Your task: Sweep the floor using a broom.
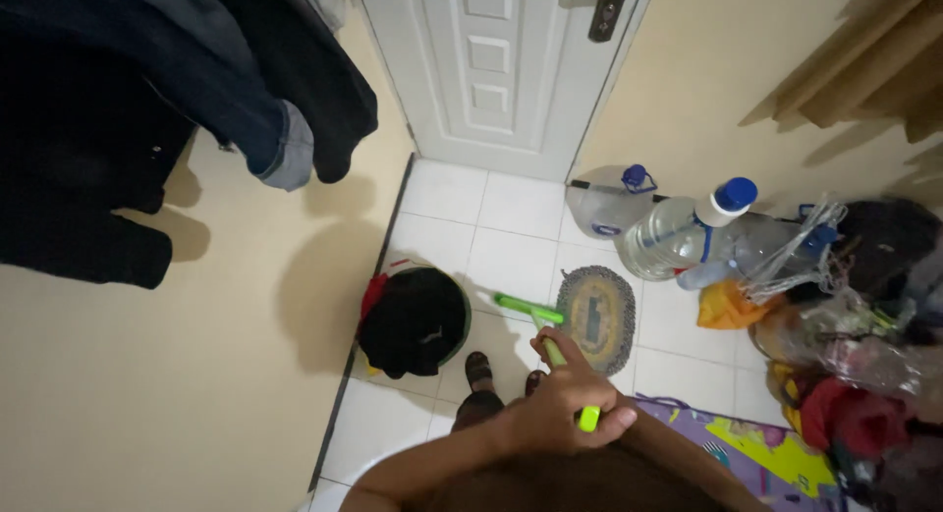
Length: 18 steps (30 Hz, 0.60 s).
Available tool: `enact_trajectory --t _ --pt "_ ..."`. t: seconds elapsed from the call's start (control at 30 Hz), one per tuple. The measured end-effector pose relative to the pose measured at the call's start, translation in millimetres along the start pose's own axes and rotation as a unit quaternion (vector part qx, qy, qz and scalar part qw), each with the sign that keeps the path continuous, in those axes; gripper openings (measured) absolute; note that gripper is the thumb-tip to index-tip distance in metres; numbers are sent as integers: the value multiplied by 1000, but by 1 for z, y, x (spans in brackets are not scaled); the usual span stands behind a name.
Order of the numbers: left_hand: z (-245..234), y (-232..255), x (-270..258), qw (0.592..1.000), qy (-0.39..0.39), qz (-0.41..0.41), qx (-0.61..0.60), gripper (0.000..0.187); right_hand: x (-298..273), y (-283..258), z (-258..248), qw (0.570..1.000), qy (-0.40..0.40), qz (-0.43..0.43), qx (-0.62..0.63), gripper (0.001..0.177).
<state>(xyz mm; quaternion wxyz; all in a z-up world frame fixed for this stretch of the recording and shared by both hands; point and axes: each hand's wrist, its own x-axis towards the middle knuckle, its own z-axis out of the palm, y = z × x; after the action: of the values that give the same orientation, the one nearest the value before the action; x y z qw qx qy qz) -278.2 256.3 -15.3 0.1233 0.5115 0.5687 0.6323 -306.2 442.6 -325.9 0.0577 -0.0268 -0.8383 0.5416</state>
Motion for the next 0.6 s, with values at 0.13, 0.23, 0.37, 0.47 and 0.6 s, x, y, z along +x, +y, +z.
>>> enact_trajectory --t 0.13,0.23,0.37,0.47,0.6 --pt "-35 17 21 999 -34 -32 -20 34 -2 -15 3 1000 5 25 -16 10" --pt "-47 6 12 1000 -9 8 11 36 2 -32 11 999 11 41 -25 10" --pt "-67 -10 8 1000 -30 -9 -4 36 38 -42 10 998 27 45 -41 10" --pt "-75 -14 7 998 -47 -16 -24 35 49 -39 13 997 34 57 -44 10" --pt "-91 -24 8 995 -82 -36 -37 37 68 -30 19 996 39 71 -43 10"
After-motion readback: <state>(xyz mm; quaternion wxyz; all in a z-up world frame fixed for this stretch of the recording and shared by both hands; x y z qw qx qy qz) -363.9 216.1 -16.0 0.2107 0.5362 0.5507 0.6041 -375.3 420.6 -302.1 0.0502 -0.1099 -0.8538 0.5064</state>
